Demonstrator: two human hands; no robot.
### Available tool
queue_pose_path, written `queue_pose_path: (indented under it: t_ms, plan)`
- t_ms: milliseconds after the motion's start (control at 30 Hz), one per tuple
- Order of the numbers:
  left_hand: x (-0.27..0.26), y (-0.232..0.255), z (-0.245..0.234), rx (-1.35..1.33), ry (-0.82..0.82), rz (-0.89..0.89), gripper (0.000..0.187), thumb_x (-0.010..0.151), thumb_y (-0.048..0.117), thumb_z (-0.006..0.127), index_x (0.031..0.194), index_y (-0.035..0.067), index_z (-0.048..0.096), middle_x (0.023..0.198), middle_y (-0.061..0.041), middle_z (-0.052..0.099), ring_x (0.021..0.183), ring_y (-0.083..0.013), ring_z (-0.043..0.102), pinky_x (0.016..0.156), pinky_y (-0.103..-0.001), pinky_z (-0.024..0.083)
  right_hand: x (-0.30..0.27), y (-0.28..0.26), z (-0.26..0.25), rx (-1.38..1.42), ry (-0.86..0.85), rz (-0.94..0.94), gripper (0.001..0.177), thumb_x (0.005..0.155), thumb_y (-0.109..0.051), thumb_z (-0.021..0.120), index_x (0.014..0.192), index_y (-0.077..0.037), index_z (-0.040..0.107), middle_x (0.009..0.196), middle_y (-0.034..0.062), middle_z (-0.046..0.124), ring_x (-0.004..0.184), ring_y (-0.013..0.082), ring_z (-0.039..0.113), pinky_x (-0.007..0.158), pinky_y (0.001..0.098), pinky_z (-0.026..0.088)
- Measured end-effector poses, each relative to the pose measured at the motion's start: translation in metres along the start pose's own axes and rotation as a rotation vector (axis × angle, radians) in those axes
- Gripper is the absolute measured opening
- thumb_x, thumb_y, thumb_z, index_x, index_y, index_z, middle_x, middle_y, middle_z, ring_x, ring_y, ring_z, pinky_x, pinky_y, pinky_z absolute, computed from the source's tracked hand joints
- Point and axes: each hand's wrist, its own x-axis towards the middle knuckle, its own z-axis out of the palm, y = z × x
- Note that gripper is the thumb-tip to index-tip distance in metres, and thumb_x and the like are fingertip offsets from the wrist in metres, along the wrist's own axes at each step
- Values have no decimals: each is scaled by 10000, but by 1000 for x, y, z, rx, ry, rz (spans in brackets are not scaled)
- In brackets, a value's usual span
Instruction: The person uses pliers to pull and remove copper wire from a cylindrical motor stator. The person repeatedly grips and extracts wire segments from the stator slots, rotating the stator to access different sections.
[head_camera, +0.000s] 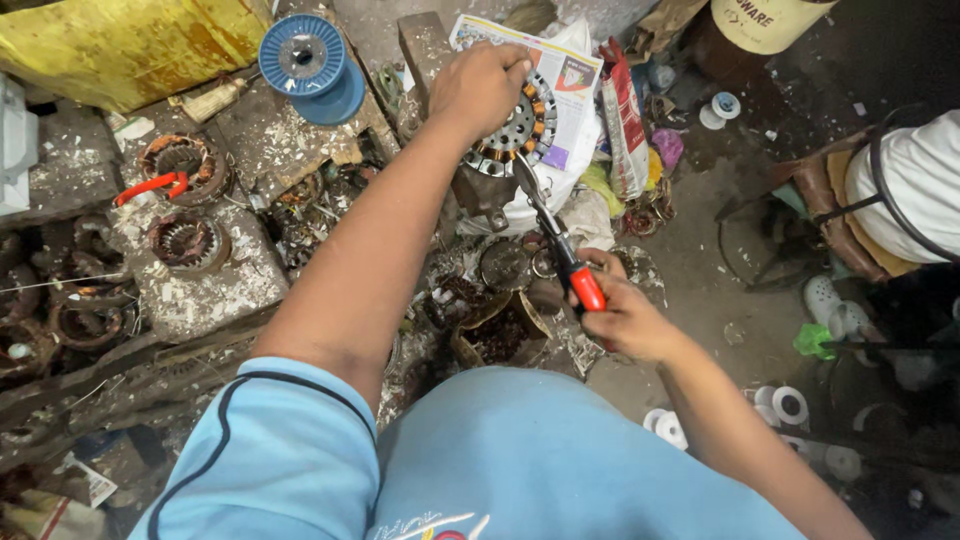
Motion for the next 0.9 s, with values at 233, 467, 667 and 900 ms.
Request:
queue_pose_path:
  t_ms: [233,467,667,900]
  plan:
    - [2,-3,3,-5,20,45,283,949,420,583,1146,319,760,1195,-69,693,1159,-316,635,1007,-469,477,14,-26,29,-219,341,400,583,789,-291,774,1244,-84,474,984,152,685,892,320,711,815,430,546]
    - [4,-5,7,-17,36,61,285,943,409,597,1154,304,757,1197,-83,689,1150,-332,627,996,-470,473,23,-33,28,-468,281,497,379,821,-396,774,927,-38,702,802,235,707,788,413,696,745,487,535]
    - [4,-5,7,-35,25,40,283,947,391,589,1161,310,756,1212,-82,690,1156,-326,631,1000,-474,476,21,-19,49,-585,489,457,286,838,-268,733,1001,-37,694,839,249,711,831,438,705,783,492,553]
    - [3,-3,4,-27,-8,6,290,951,409,585,1159,290,747,1225,-63,696,1161,-316,638,994,-476,485,19,-24,16,-15,156,569,316,749,-205,755,1042,-90,734,867,252,725,835,456,655,707,541,496]
